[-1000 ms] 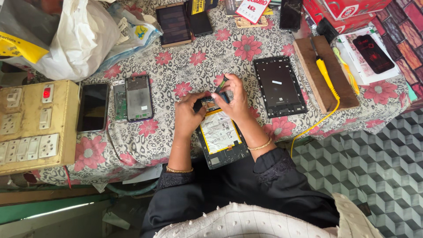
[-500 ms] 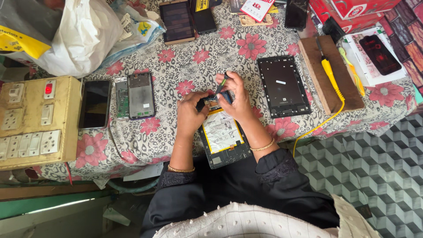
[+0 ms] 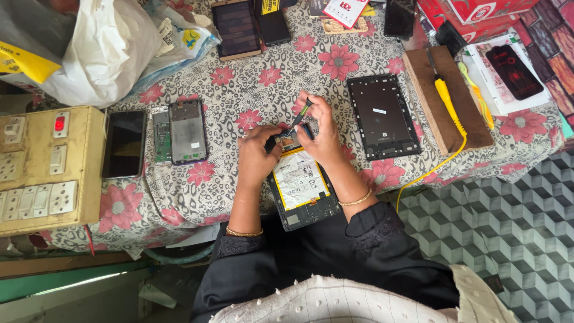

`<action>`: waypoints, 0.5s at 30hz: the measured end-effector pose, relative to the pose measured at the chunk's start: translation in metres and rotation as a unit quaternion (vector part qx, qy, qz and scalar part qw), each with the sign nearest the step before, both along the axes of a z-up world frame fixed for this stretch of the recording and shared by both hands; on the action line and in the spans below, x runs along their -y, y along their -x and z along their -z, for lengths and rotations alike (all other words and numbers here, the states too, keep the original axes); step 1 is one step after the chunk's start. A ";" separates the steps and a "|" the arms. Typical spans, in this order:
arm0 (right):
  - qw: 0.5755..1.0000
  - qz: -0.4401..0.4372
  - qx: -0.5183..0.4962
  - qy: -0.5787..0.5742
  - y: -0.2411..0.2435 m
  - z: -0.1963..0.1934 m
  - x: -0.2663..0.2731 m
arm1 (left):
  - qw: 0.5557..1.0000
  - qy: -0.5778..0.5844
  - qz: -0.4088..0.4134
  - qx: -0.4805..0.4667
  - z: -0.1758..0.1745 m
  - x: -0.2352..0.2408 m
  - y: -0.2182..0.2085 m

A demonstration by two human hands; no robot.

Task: The person uses a screwdriver to remove screws from a disassembled smartphone, then uses a prying tool to lift and separate internal components near the battery. The device remains open on the table throughout the clip.

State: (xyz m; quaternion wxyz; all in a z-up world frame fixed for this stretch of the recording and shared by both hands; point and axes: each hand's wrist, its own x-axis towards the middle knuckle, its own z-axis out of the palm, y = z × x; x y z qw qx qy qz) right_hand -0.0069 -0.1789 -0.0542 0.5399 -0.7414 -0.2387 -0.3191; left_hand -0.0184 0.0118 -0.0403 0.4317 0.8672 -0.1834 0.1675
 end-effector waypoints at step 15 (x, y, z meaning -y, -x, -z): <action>0.999 -0.041 0.002 -0.026 0.002 -0.008 0.000 | 1.000 -0.009 -0.003 0.004 0.000 0.000 0.002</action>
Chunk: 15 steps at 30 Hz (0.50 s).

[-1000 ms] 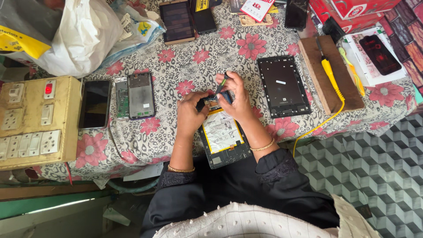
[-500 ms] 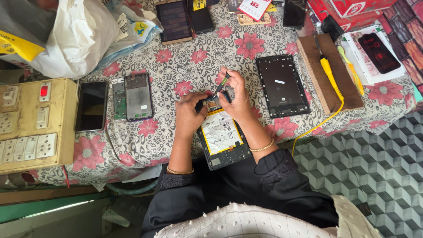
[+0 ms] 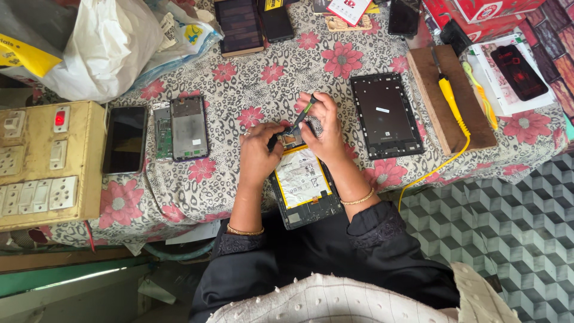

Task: The person uses a screwdriver to remove screws from a disassembled smartphone, then uses a prying tool to lift and separate internal components near the battery. The device remains open on the table throughout the clip.

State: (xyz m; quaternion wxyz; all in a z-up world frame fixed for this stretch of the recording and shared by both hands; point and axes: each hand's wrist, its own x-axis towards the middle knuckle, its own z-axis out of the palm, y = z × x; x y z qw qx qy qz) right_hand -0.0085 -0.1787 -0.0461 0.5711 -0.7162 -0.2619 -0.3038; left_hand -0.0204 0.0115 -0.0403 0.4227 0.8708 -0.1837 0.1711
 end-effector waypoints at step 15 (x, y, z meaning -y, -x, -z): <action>0.998 -0.037 -0.037 0.023 -0.006 0.018 0.003 | 1.000 -0.018 -0.006 0.005 0.000 0.001 0.001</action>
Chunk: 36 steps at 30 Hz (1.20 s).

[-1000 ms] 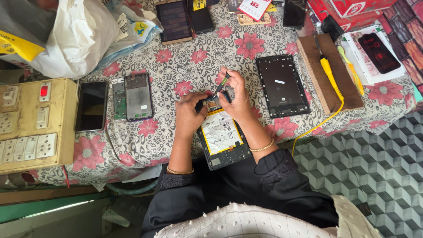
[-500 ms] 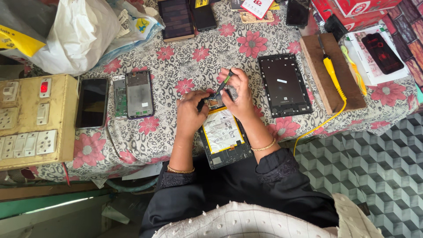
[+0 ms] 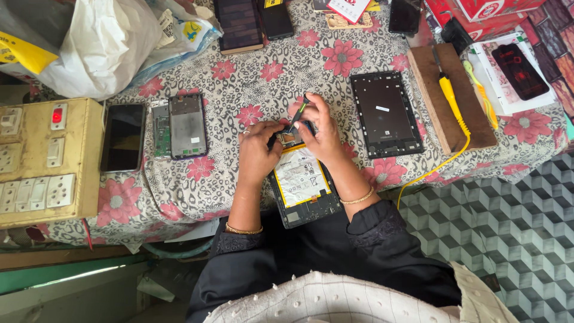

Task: The person uses a screwdriver to remove screws from a disassembled smartphone, then uses a prying tool to lift and separate internal components near the battery. The device remains open on the table throughout the clip.

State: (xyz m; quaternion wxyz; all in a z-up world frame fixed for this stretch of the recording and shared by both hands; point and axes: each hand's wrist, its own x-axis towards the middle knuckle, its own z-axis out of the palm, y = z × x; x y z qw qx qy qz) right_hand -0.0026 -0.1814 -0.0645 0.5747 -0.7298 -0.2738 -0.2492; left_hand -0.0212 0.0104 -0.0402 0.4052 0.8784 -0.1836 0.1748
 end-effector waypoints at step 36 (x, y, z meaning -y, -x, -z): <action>0.992 0.113 -0.015 -0.046 0.001 -0.007 0.004 | 1.000 0.019 -0.004 -0.006 -0.011 0.004 0.003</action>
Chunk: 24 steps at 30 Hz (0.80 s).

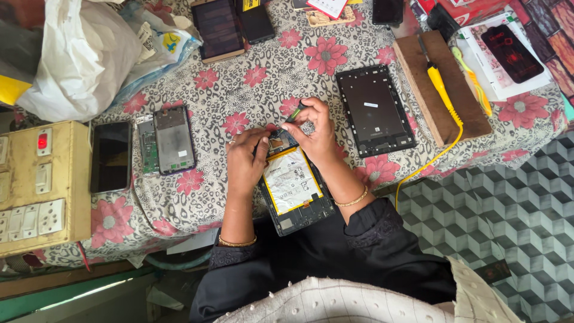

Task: The person uses a screwdriver to remove screws from a disassembled smartphone, then uses a prying tool to lift and separate internal components near the battery. The device remains open on the table throughout the clip.

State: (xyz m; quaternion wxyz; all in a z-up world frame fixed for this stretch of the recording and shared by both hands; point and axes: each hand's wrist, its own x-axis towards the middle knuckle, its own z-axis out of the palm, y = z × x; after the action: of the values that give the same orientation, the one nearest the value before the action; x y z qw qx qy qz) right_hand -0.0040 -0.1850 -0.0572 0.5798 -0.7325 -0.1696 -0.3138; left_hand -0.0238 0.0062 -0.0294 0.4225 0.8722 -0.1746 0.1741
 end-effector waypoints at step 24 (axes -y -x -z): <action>0.995 0.009 0.100 0.021 0.009 -0.026 0.000 | 0.950 0.300 -0.021 -0.086 0.044 -0.018 -0.016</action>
State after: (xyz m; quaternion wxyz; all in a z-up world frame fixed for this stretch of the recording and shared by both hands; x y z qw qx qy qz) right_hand -0.0131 -0.1848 -0.0310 0.5414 -0.7113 -0.2267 -0.3868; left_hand -0.0082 0.0242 -0.0738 0.6746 0.7200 -0.0587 0.1521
